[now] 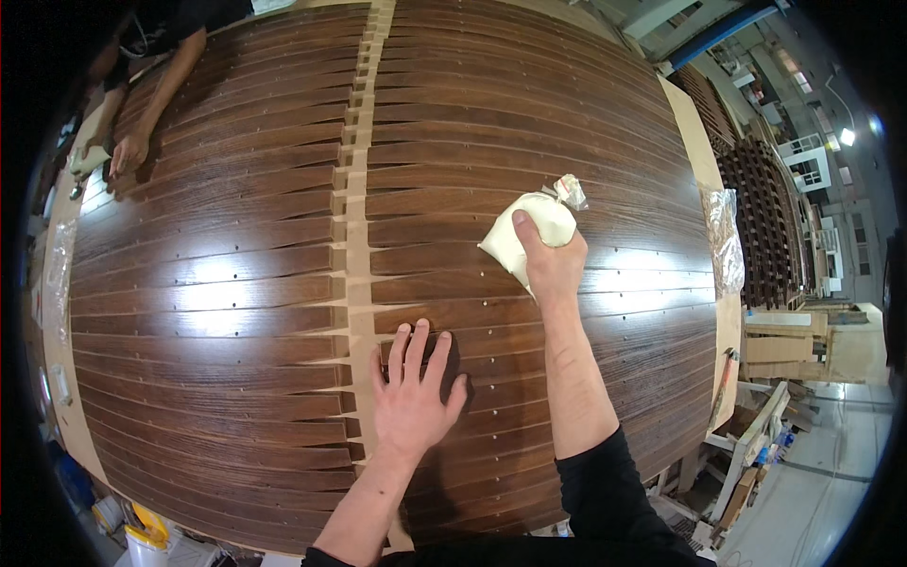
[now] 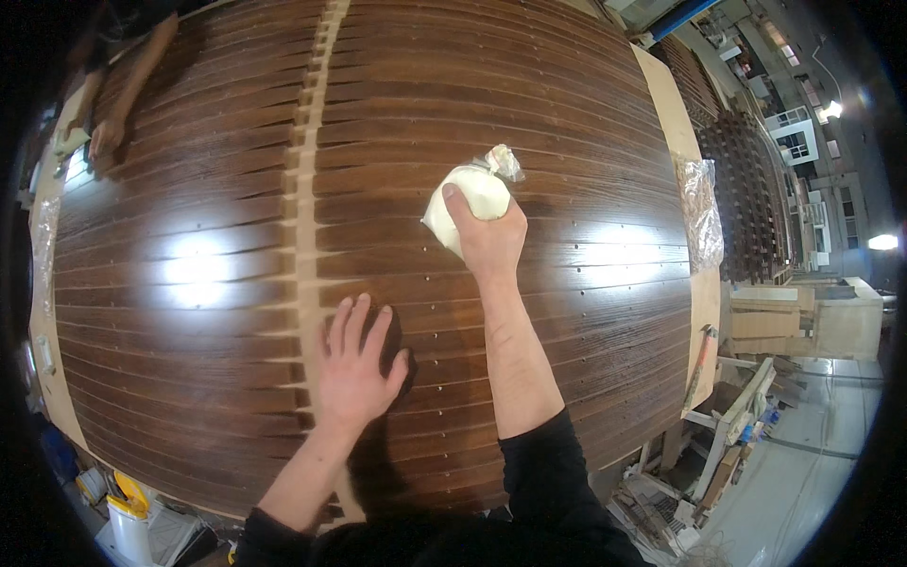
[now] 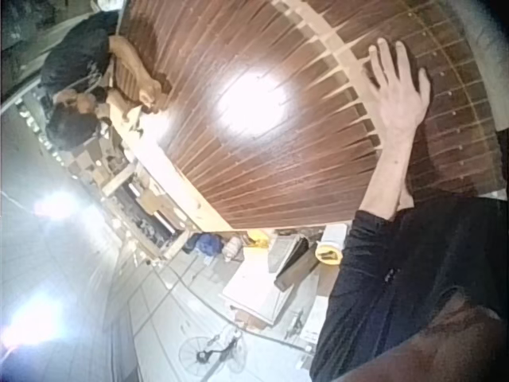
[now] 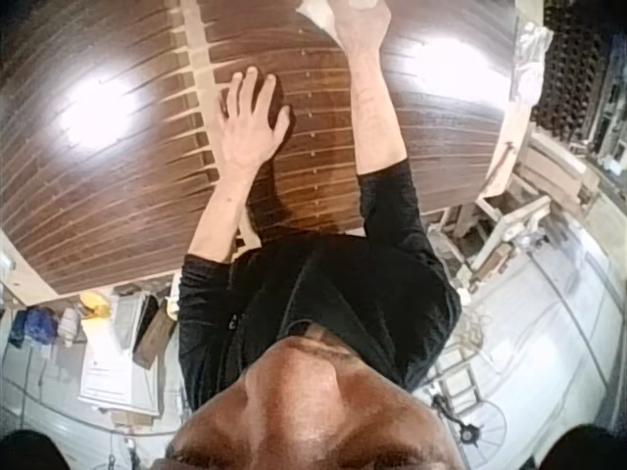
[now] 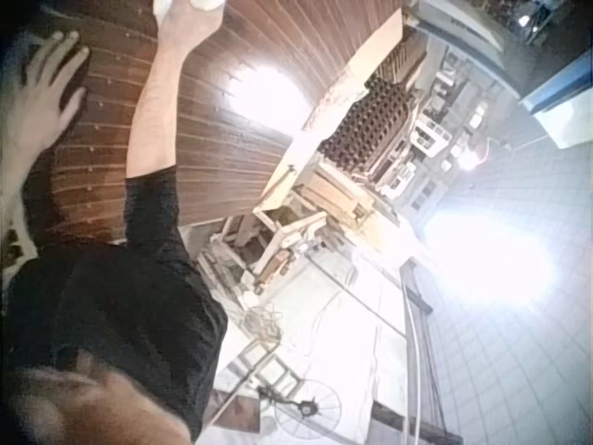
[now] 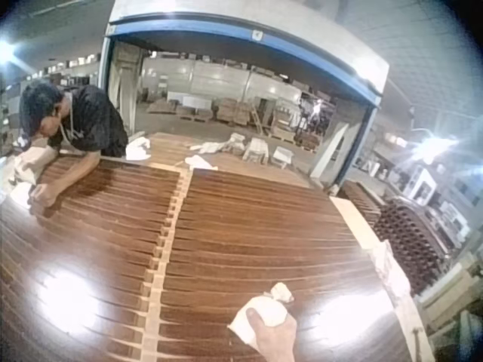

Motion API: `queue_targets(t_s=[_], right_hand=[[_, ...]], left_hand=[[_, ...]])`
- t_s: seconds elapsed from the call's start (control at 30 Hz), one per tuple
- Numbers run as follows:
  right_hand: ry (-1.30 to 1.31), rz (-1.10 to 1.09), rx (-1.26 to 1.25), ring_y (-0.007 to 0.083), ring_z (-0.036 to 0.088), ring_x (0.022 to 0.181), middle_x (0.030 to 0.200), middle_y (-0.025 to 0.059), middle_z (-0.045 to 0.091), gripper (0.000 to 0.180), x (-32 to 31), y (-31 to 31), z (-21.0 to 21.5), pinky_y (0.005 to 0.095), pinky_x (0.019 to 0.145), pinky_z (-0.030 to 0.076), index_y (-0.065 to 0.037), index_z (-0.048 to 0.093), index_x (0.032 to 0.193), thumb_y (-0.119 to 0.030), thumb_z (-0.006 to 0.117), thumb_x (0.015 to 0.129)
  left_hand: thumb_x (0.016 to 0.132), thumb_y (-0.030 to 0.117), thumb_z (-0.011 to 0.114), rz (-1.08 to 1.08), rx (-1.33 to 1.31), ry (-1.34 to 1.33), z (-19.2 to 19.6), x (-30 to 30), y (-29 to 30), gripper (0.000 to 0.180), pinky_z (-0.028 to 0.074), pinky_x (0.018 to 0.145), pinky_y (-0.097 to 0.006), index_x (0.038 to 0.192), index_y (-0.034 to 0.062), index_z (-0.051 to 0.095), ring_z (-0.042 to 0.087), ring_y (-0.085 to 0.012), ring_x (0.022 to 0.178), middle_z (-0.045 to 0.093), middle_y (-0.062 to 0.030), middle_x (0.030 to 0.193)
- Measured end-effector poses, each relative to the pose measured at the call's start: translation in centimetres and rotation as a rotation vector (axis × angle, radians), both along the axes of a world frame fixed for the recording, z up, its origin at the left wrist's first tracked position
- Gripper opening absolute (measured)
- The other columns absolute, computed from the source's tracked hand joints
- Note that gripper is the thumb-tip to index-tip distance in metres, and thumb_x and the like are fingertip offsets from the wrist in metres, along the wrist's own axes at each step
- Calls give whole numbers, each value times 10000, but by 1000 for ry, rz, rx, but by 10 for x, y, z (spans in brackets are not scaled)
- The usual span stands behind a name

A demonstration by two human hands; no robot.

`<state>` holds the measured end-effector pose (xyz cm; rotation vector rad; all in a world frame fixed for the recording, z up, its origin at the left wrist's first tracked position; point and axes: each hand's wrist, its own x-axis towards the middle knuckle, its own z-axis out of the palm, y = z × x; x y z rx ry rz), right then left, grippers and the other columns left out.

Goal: Two people apply glue from squeeze bags into holes on wooden panels and occasionally wipe the surface with their hands or a cloth. They repeat this process across the panels while using their hands to steady the work.

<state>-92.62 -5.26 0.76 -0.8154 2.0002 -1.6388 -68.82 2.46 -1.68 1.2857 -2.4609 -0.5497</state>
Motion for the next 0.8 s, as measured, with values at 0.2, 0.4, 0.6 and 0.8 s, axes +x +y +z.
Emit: queue_targets(t_s=[0.2, 0.4, 0.6, 0.8], right_hand=[[-36, -15, -11, 171, 732, 948, 1048, 96, 780, 369, -8, 7, 4, 326, 865, 572, 26, 752, 1126, -208, 862, 863], [-393, -108, -335, 176, 701, 989, 1128, 92, 735, 346, -29, -1, 6, 341, 872, 565, 44, 690, 1210, -169, 786, 954], [-171, -19, -149, 156, 724, 932, 1029, 85, 777, 354, -21, -24, 2, 315, 860, 565, 25, 754, 1115, -211, 854, 871], [-71, 13, -75, 160, 734, 935, 1023, 93, 786, 367, -22, -33, -7, 321, 857, 570, 19, 766, 1108, -223, 863, 850]], left_hand=[[878, 345, 743, -5, 8, -11, 1, -1, -1, 612, 315, 1184, -634, 1431, 131, 592, 388, -371, 1482, 447, -152, 1582], [886, 355, 734, -15, 37, -32, 1, -2, 0, 615, 299, 1192, -632, 1441, 137, 585, 373, -377, 1492, 442, -162, 1581], [883, 360, 736, -11, 63, -40, 0, 0, -1, 625, 282, 1202, -630, 1445, 135, 582, 365, -387, 1494, 432, -170, 1585], [882, 362, 738, -20, 49, -43, 1, -1, -1, 623, 282, 1200, -635, 1442, 133, 589, 367, -388, 1492, 428, -169, 1589]])
